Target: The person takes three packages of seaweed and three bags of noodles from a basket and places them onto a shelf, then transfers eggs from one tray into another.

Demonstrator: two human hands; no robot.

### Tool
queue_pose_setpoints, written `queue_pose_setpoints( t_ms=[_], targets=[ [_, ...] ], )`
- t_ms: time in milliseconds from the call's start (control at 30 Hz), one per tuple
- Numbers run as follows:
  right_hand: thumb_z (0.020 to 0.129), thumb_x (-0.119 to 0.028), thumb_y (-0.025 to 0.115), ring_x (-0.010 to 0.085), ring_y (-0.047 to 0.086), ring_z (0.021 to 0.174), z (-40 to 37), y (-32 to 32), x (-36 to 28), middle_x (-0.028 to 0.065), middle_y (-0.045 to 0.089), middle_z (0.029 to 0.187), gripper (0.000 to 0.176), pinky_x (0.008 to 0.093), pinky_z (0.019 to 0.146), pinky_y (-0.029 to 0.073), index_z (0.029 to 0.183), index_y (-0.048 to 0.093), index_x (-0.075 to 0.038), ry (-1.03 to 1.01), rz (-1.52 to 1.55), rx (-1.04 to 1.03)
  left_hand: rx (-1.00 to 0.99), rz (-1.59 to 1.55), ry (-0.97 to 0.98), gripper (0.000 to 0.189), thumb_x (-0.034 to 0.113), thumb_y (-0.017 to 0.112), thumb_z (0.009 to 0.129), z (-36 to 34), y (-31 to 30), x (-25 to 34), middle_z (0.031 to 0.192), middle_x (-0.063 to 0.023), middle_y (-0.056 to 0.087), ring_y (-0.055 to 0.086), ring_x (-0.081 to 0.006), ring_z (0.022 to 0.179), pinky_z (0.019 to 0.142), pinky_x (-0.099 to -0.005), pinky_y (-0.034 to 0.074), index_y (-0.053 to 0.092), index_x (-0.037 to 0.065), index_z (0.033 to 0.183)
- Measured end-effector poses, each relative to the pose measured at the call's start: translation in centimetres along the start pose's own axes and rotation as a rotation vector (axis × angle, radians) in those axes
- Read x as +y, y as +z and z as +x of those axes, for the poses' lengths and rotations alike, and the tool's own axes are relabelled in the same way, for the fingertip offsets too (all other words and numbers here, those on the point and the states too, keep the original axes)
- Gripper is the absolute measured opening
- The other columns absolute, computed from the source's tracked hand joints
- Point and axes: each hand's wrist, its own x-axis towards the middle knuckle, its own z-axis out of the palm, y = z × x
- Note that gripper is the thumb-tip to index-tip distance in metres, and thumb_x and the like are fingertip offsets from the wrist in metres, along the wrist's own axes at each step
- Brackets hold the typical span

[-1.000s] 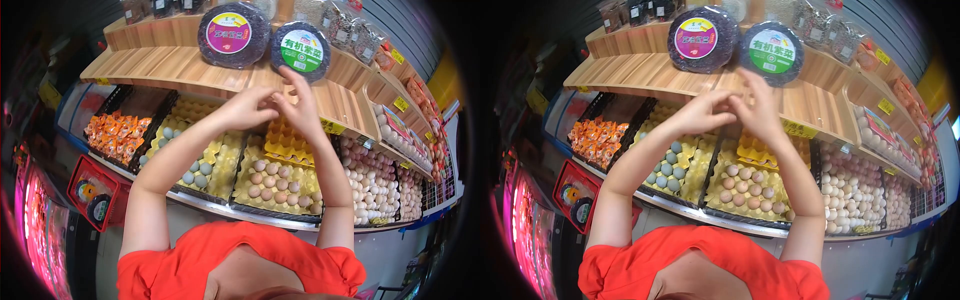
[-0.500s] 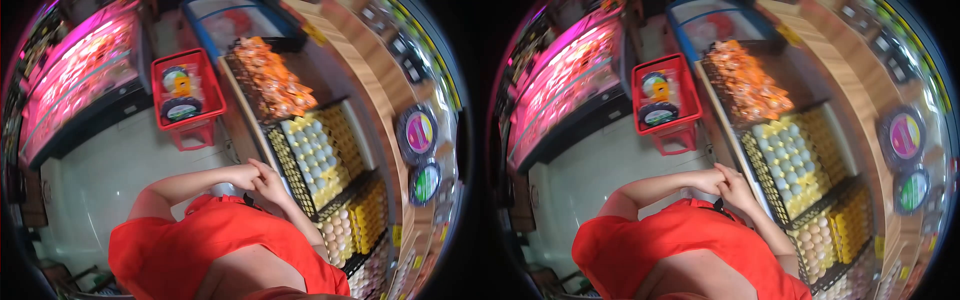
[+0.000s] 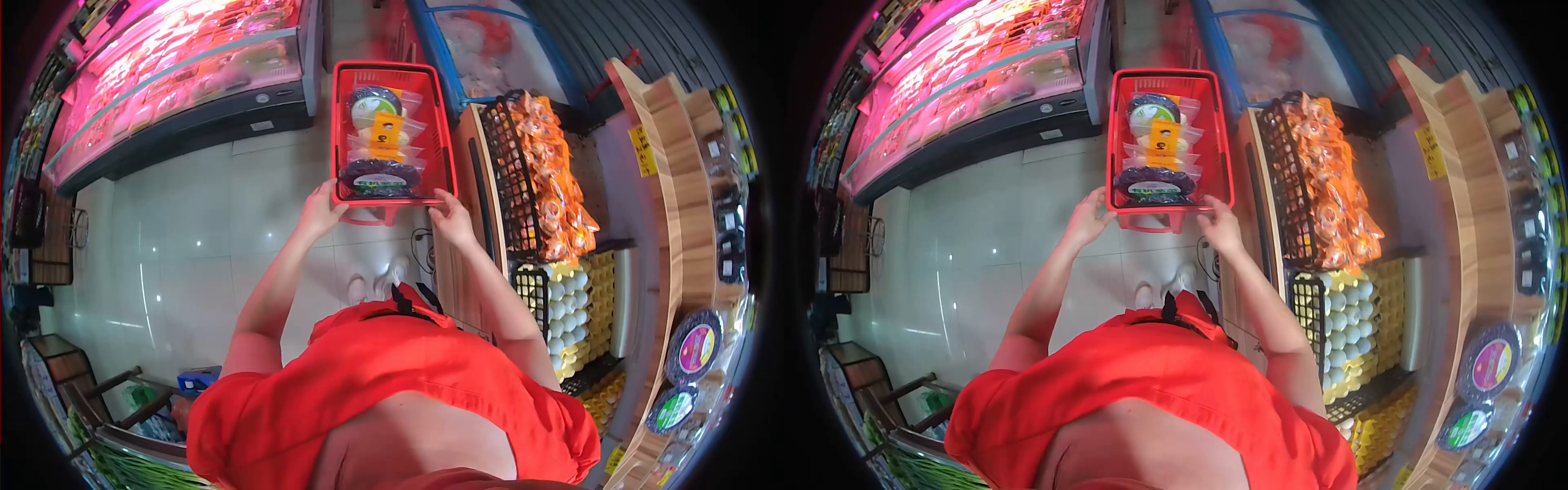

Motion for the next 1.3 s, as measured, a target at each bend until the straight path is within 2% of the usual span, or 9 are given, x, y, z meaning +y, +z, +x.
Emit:
queue_pose_setpoints(
  t_ms=[233, 433, 667, 767, 867, 900, 967, 1100, 1300],
  targets=[
    [0.072, -0.010, 0.068, 0.0268, 0.058, 0.102, 6.1, 1.7, 0.2, 0.0168, 0.055, 0.118, 0.057, 0.0341, 0.089, 0.046, 0.125, 0.049, -0.005, 0.116, -0.185, -0.028, 0.128, 0.163, 0.034, 0.067, 0.010, 0.071, 0.071, 5.2, 3.8, -2.1, 0.123, -0.0206, 0.049, 0.046, -0.0351, 0.116, 0.097, -0.0388, 0.039, 0.039, 0.000, 0.129],
    [0.072, -0.010, 0.070, 0.0282, 0.058, 0.099, 8.4, 2.6, 3.4, 0.0146, 0.057, 0.110, 0.058, 0.0360, 0.089, 0.046, 0.126, 0.048, -0.010, -0.019, -0.249, -0.168, 0.193, 0.349, 0.170, 0.062, 0.006, 0.070, 0.068, 8.4, 6.4, -3.7, 0.112, -0.0196, 0.054, 0.049, -0.0349, 0.108, 0.096, -0.0403, 0.039, 0.044, -0.001, 0.123],
    [0.078, -0.011, 0.067, 0.0256, 0.061, 0.095, 10.3, 3.4, 4.8, 0.0147, 0.063, 0.104, 0.039, 0.0351, 0.083, 0.047, 0.116, 0.058, -0.009, 0.036, -0.218, -0.276, 0.078, 0.298, 0.092, 0.039, 0.008, 0.069, 0.069, 10.2, 5.3, -3.7, 0.099, -0.0185, 0.059, 0.054, -0.0369, 0.095, 0.087, -0.0418, 0.042, 0.056, 0.001, 0.105],
    [0.080, -0.013, 0.065, 0.0246, 0.064, 0.087, 11.3, 2.3, 3.4, 0.0130, 0.066, 0.095, 0.031, 0.0334, 0.078, 0.048, 0.111, 0.061, -0.008, 0.187, -0.108, -0.285, 0.039, 0.196, 0.095, 0.033, 0.007, 0.069, 0.071, 10.7, 3.4, -1.6, 0.093, -0.0158, 0.059, 0.059, -0.0318, 0.090, 0.081, -0.0402, 0.046, 0.058, 0.002, 0.102],
    [0.083, -0.016, 0.063, 0.0159, 0.061, 0.075, 12.4, 1.1, 3.4, 0.0077, 0.066, 0.086, 0.027, 0.0294, 0.069, 0.047, 0.108, 0.062, -0.005, 0.080, 0.199, -0.239, 0.031, -0.167, 0.087, 0.028, 0.003, 0.065, 0.079, 12.2, 1.9, -0.9, 0.094, -0.0097, 0.061, 0.059, -0.0173, 0.090, 0.082, -0.0287, 0.047, 0.055, 0.000, 0.104],
    [0.084, -0.015, 0.063, 0.0105, 0.058, 0.070, 12.6, 0.0, 1.8, 0.0037, 0.066, 0.083, 0.024, 0.0263, 0.065, 0.046, 0.106, 0.062, -0.004, 0.112, 0.326, -0.259, 0.032, -0.167, 0.097, 0.028, 0.003, 0.065, 0.079, 12.5, 1.5, -0.3, 0.094, -0.0097, 0.061, 0.059, -0.0173, 0.090, 0.082, -0.0287, 0.047, 0.055, 0.000, 0.104],
    [0.087, -0.013, 0.060, 0.0039, 0.051, 0.068, 12.6, -1.6, -0.9, -0.0022, 0.062, 0.080, 0.019, 0.0212, 0.062, 0.042, 0.104, 0.062, -0.004, 0.065, 0.548, -0.219, 0.073, -0.724, 0.164, 0.029, 0.001, 0.061, 0.083, 12.4, 0.5, 2.4, 0.101, -0.0084, 0.061, 0.059, -0.0167, 0.092, 0.085, -0.0276, 0.045, 0.051, -0.002, 0.110],
    [0.090, -0.014, 0.058, 0.0038, 0.054, 0.075, 10.6, -5.4, -6.1, -0.0015, 0.064, 0.087, 0.021, 0.0195, 0.067, 0.043, 0.107, 0.060, -0.001, 0.087, 0.772, -0.181, -0.037, -1.047, 0.112, 0.039, 0.000, 0.057, 0.086, 10.5, -1.9, 6.4, 0.115, -0.0080, 0.056, 0.052, -0.0155, 0.107, 0.095, -0.0305, 0.040, 0.044, -0.002, 0.123],
    [0.091, -0.018, 0.057, 0.0064, 0.057, 0.080, 3.3, -8.3, -8.6, 0.0006, 0.065, 0.091, 0.021, 0.0212, 0.073, 0.045, 0.104, 0.061, -0.002, 0.118, 0.850, 0.016, -0.290, -1.048, 0.206, 0.053, 0.000, 0.060, 0.083, 6.3, -1.0, 8.1, 0.123, -0.0071, 0.051, 0.048, -0.0161, 0.114, 0.099, -0.0312, 0.036, 0.036, 0.000, 0.131]
  ],
)
